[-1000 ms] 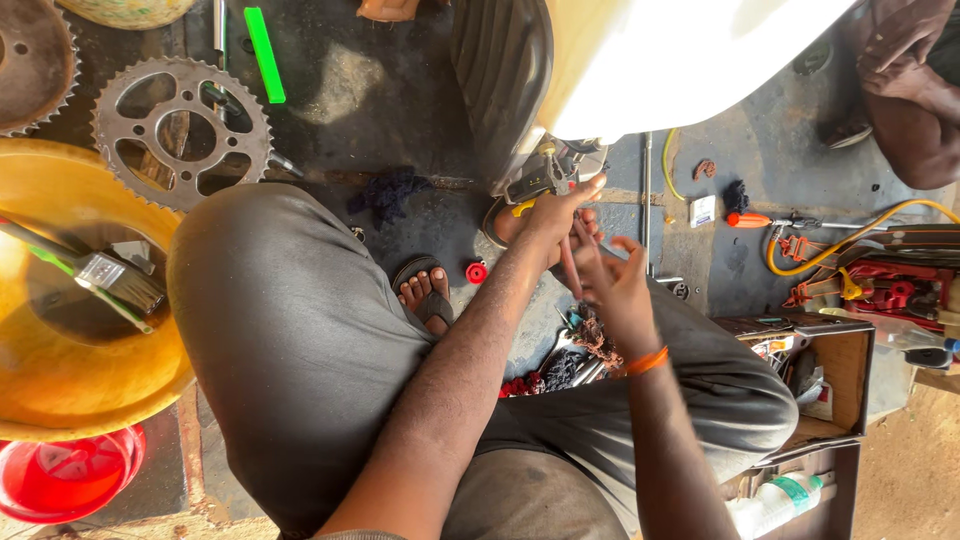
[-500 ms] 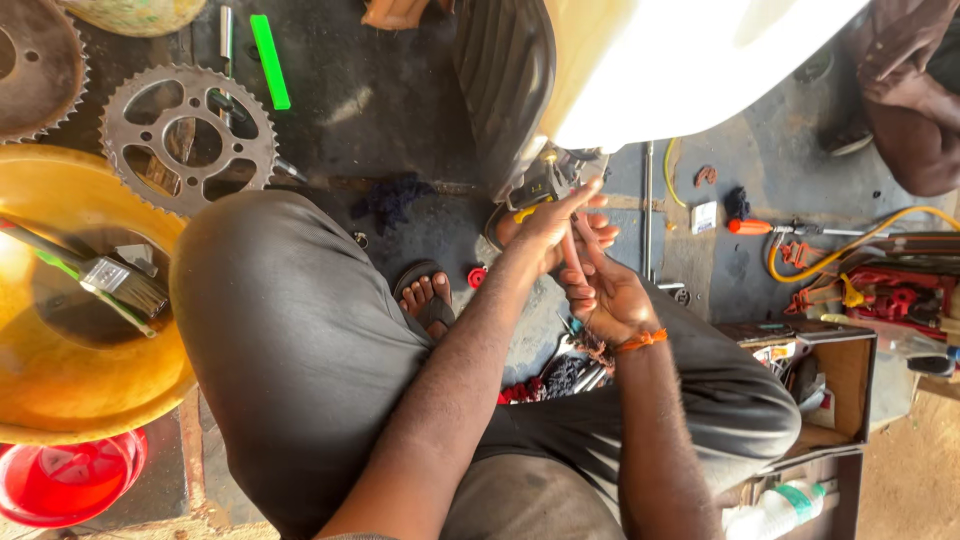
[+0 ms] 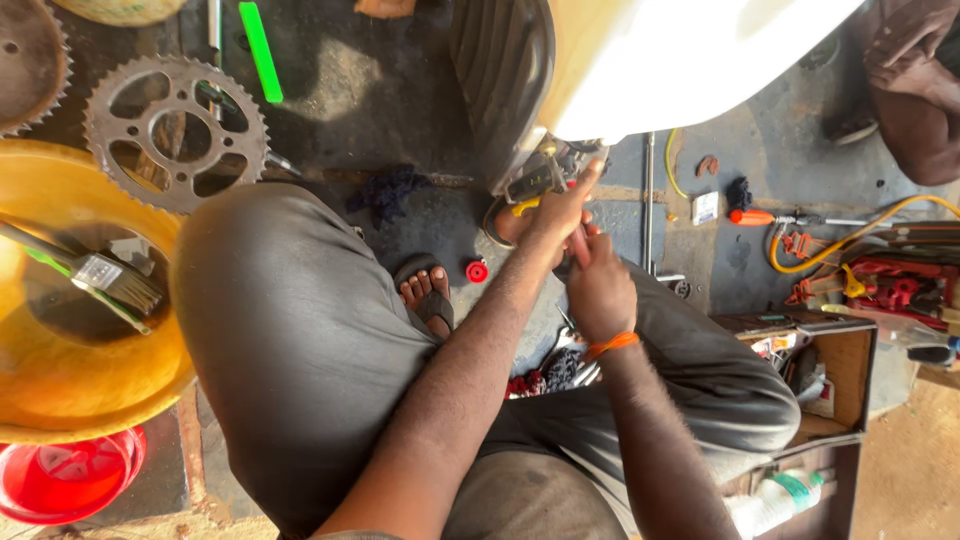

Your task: The person sits on the workshop floor beside a motorcycle and works on a component near the fuel tank area. They use a screwdriver, then a long T-handle wrench to turn a fastener, and later use pliers on the part while handling small fittings by hand.

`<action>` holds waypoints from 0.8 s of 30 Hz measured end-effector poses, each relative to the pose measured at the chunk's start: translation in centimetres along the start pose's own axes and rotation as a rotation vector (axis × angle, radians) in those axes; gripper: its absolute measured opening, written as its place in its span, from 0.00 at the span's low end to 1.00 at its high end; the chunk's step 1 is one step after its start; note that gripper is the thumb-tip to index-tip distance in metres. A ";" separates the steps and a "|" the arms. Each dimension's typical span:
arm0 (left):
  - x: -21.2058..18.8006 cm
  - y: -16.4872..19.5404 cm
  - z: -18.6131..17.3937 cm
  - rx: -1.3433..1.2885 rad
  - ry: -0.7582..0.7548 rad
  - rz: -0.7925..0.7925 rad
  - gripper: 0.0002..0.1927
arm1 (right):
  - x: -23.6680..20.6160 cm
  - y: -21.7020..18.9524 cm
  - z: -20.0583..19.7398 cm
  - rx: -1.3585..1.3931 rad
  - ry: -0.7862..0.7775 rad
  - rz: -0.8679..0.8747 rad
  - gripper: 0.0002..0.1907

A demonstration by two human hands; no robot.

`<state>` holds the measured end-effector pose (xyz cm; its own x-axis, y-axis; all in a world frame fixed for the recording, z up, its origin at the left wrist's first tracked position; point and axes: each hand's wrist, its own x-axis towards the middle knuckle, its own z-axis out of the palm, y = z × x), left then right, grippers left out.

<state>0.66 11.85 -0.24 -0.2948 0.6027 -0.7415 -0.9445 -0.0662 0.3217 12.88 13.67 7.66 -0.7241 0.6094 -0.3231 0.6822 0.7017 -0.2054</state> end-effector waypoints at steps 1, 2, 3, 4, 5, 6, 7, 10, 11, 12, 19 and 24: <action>-0.5 0.1 -0.1 -0.028 -0.013 0.055 0.39 | 0.9 0.9 -0.2 0.272 -0.119 0.045 0.27; -0.9 0.5 -0.2 -0.054 -0.026 0.120 0.40 | 1.5 1.7 -0.4 0.623 -0.274 0.134 0.27; -1.4 0.9 -0.4 -0.039 -0.050 0.054 0.40 | 2.0 2.4 -0.7 1.010 -0.442 0.250 0.27; -2.0 1.2 -0.6 -0.026 -0.070 -0.017 0.39 | 2.3 2.8 -0.8 1.239 -0.546 0.278 0.27; -2.6 1.4 -0.8 -0.010 -0.089 -0.091 0.39 | 2.5 3.1 -1.2 1.449 -0.647 0.301 0.26; -2.9 1.6 -0.8 0.001 -0.107 -0.108 0.37 | 2.6 3.1 -1.4 1.578 -0.694 0.312 0.26; -3.0 1.8 -0.8 0.009 -0.121 -0.119 0.35 | 2.5 3.0 -1.9 1.629 -0.700 0.314 0.26; -2.4 1.7 -0.4 -0.127 -0.159 -0.092 0.30 | 1.4 1.9 -3.5 1.535 -0.618 0.333 0.25; -1.8 1.8 -0.2 -0.194 -0.178 -0.062 0.28 | 0.9 1.5 -4.1 1.339 -0.509 0.312 0.25; -1.3 1.6 -0.1 -0.186 -0.163 -0.046 0.27 | 0.2 1.2 -4.6 1.099 -0.380 0.272 0.25; 0.3 0.0 0.8 -0.141 -0.016 -0.017 0.28 | -1.6 0.1 -0.9 -0.107 0.045 -0.056 0.24; -1.5 0.8 -0.4 -0.116 -0.077 0.025 0.33 | 2.1 3.9 0.0 0.912 -0.386 0.214 0.23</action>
<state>0.24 10.61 0.90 -0.3108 0.6589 -0.6850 -0.9487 -0.1705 0.2664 14.05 17.68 6.16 -0.6052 0.4153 -0.6792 0.7281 -0.0564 -0.6832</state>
